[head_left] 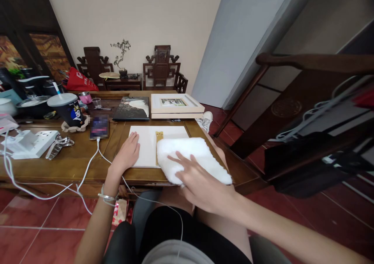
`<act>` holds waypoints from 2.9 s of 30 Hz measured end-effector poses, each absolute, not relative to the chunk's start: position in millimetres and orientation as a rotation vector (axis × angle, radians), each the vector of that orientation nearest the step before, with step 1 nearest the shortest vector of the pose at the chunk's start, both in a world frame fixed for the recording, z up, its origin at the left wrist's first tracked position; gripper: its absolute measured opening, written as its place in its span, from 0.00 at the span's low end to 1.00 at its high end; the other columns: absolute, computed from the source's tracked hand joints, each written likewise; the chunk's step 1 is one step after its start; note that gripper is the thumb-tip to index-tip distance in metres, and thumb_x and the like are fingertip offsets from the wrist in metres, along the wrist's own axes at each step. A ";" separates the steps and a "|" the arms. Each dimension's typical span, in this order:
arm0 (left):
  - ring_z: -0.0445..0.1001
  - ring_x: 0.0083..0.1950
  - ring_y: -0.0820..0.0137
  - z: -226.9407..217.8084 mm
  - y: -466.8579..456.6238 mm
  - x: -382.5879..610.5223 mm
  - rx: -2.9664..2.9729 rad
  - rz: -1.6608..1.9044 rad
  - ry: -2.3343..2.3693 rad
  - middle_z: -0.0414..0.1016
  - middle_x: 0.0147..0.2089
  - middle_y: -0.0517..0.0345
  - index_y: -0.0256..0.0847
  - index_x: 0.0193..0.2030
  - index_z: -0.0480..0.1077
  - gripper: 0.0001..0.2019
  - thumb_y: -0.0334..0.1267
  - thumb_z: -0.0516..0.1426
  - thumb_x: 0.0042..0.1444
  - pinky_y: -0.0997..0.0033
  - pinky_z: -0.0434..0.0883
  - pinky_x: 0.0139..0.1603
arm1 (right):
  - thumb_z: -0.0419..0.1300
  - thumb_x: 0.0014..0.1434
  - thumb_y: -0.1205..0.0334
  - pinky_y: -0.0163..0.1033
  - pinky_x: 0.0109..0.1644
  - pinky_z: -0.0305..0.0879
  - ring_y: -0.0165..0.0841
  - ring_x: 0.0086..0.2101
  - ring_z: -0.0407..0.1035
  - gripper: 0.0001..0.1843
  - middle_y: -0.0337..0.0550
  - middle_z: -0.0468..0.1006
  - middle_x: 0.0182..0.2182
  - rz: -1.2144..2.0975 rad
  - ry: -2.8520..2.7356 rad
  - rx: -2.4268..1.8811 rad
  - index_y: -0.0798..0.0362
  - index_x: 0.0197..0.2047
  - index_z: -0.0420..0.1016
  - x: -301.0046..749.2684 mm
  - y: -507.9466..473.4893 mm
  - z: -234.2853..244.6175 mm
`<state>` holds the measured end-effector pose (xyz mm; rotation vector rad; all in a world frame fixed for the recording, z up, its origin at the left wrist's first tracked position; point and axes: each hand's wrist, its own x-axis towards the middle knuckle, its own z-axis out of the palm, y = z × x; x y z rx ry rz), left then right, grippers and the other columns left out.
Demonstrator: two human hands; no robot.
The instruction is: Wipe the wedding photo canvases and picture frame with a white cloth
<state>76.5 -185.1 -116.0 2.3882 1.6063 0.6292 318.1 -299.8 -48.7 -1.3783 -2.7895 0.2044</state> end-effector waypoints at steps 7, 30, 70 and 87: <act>0.46 0.73 0.58 -116.1 -185.9 76.6 2.371 0.609 1.618 0.49 0.71 0.35 0.23 0.66 0.55 0.27 0.39 0.39 0.64 0.52 0.49 0.71 | 0.49 0.51 0.77 0.67 0.61 0.52 0.57 0.65 0.47 0.18 0.62 0.59 0.64 0.155 -2.755 -1.405 0.62 0.41 0.76 313.4 -272.3 -49.3; 0.45 0.73 0.59 -115.5 -186.8 75.9 2.356 0.623 1.598 0.50 0.72 0.38 0.29 0.66 0.54 0.26 0.39 0.40 0.65 0.51 0.47 0.71 | 0.53 0.50 0.76 0.71 0.63 0.44 0.62 0.65 0.42 0.18 0.59 0.57 0.66 0.266 -2.819 -1.317 0.60 0.41 0.79 285.5 -313.1 -44.6; 0.47 0.73 0.59 -116.8 -183.8 71.1 2.369 0.647 1.527 0.51 0.71 0.38 0.29 0.67 0.55 0.26 0.36 0.40 0.64 0.52 0.49 0.71 | 0.48 0.56 0.73 0.71 0.58 0.53 0.58 0.62 0.51 0.22 0.60 0.66 0.60 0.105 -2.816 -1.342 0.59 0.51 0.74 250.5 -235.5 -46.0; 0.61 0.68 0.65 -90.4 -195.9 79.9 1.896 1.203 1.587 0.64 0.66 0.48 0.33 0.63 0.63 0.30 0.51 0.37 0.67 0.64 0.56 0.69 | 0.52 0.55 0.73 0.68 0.62 0.48 0.56 0.64 0.48 0.20 0.55 0.64 0.63 0.117 -2.963 -0.930 0.58 0.48 0.77 250.2 -258.1 -43.0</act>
